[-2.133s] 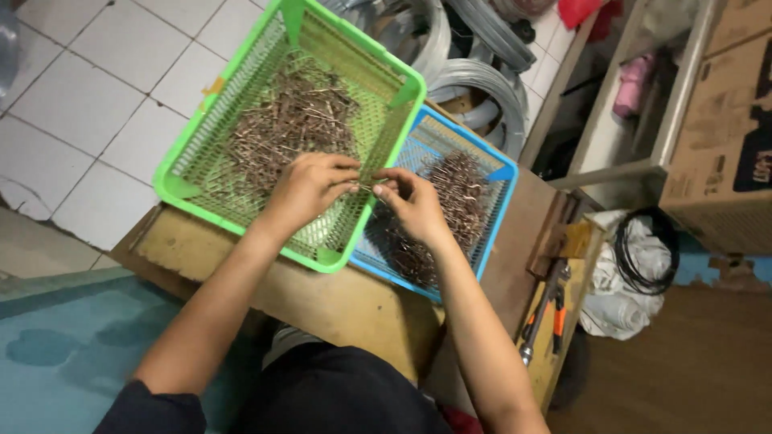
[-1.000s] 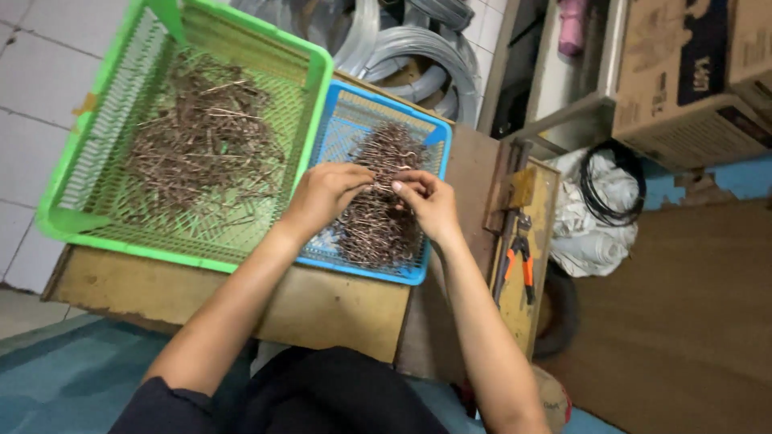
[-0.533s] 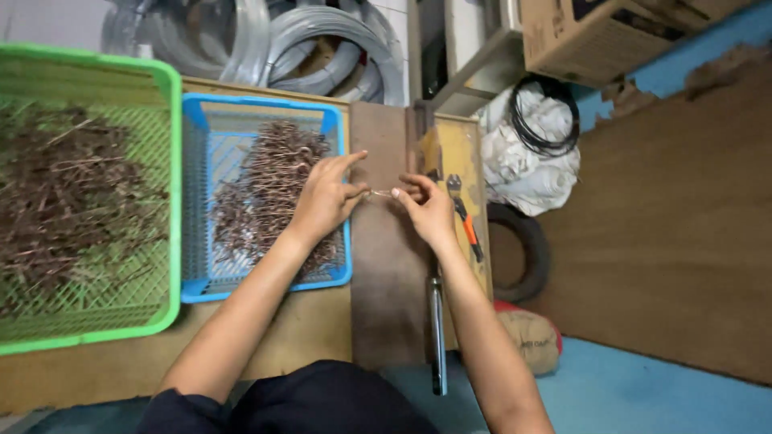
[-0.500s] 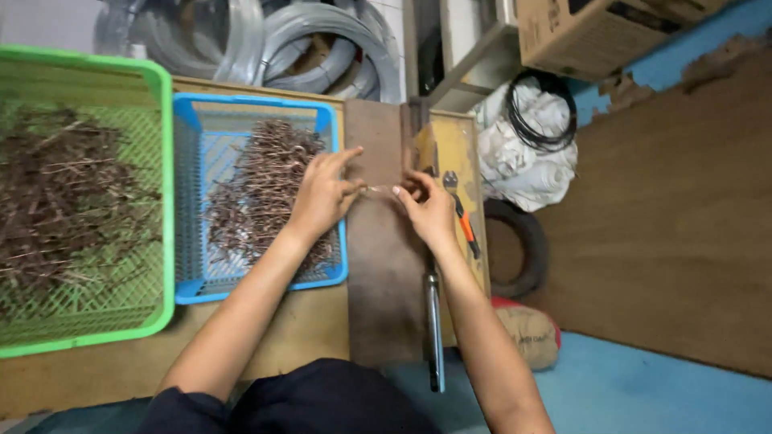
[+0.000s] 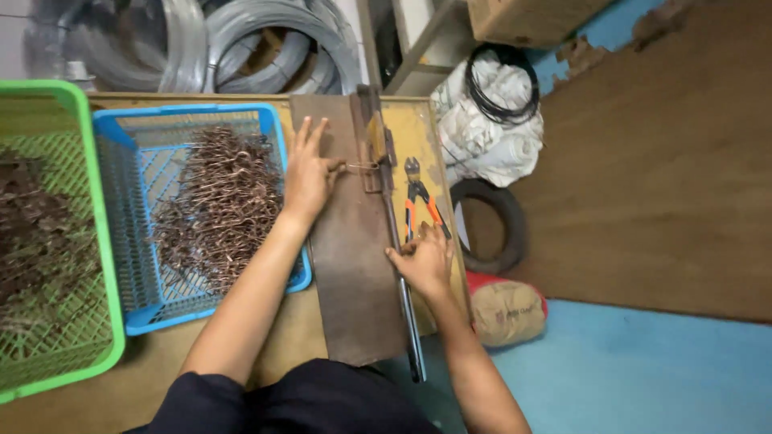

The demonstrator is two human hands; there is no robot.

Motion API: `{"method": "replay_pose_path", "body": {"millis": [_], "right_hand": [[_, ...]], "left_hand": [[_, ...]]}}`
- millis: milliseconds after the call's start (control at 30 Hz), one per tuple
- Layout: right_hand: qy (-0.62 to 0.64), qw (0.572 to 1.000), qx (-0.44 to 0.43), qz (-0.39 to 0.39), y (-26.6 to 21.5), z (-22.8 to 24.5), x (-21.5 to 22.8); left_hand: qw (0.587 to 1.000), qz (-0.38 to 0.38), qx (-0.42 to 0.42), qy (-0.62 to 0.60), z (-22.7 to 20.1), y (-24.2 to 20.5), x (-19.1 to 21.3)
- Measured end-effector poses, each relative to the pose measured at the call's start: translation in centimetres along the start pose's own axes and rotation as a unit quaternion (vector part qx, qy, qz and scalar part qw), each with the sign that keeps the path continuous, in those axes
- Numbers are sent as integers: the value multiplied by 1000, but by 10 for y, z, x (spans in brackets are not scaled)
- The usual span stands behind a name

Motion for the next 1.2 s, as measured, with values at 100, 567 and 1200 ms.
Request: {"method": "replay_pose_path", "body": {"millis": [100,567,1200], "right_hand": [[-23,1000,0,-12,-11,3,2],[20,994,69,-77,-27,17,46],[23,988,113,-106,-34,39,64]], "left_hand": [[999,18,28,-39,7,-4,-13],[993,25,104,41,3,-6,-12],[999,-3,45,29,-24,9,-57]]}}
Point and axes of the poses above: each hand's wrist, its own y-axis towards the middle knuckle, its own x-axis out of the back of the hand, z = x × y, the point moved 5 cm from there along y, towards the middle knuckle, and after that the axes turned 9 degrees about y, right-handed, at the moved point
